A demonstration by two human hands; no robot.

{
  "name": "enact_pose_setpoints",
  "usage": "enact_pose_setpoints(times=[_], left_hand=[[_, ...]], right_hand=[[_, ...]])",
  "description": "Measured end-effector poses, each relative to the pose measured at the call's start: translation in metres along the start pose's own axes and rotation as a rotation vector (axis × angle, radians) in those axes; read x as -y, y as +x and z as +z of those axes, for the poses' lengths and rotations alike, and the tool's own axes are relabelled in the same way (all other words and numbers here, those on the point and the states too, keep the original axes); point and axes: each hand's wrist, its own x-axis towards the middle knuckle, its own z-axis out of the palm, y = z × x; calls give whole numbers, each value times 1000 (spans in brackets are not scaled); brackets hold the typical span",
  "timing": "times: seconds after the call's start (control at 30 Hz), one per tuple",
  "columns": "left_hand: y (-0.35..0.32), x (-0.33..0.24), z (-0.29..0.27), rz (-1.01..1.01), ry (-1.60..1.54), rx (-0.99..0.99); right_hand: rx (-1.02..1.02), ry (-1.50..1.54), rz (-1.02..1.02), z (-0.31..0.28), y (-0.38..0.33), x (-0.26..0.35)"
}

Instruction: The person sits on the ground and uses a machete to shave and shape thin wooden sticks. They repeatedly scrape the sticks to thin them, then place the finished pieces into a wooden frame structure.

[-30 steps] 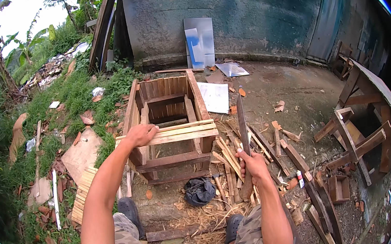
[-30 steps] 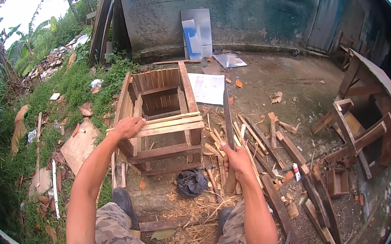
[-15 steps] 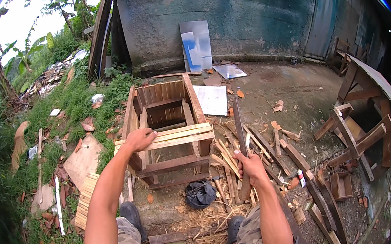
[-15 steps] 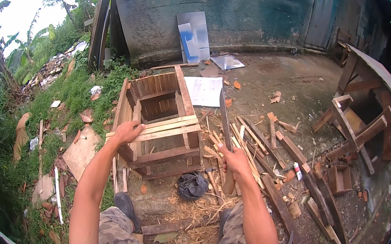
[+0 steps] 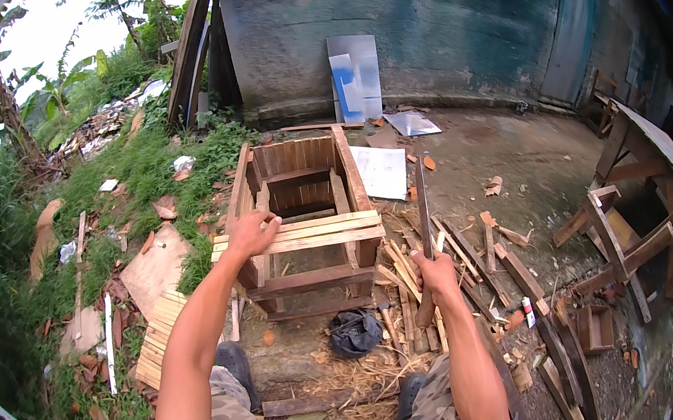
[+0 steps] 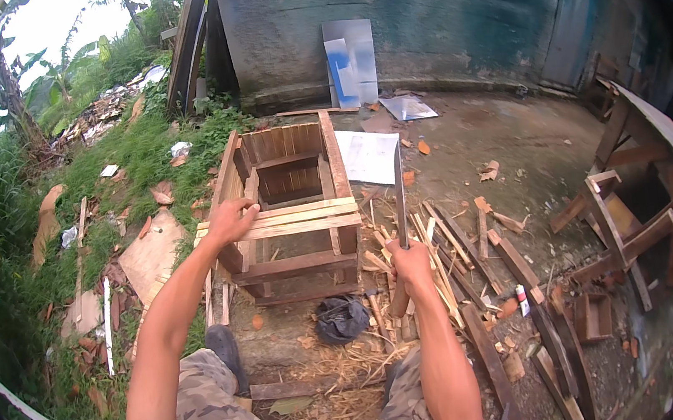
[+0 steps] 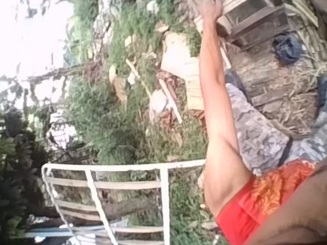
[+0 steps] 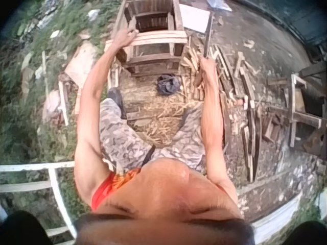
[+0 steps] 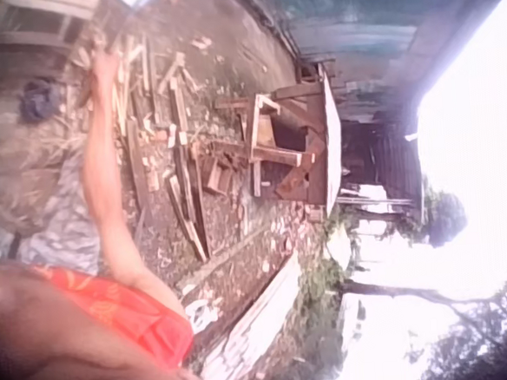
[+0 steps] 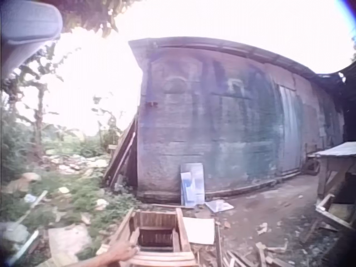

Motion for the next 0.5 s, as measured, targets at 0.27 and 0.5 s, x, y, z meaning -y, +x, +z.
enact_pose_setpoints(times=[0.27,0.5], left_hand=[[-64,76,-10,-843,-558,-472],[-83,78,7,-838,-1258,-382]], right_hand=[[137,-101,100,15,-3,-7],[166,-174,95,22,-13,-13]])
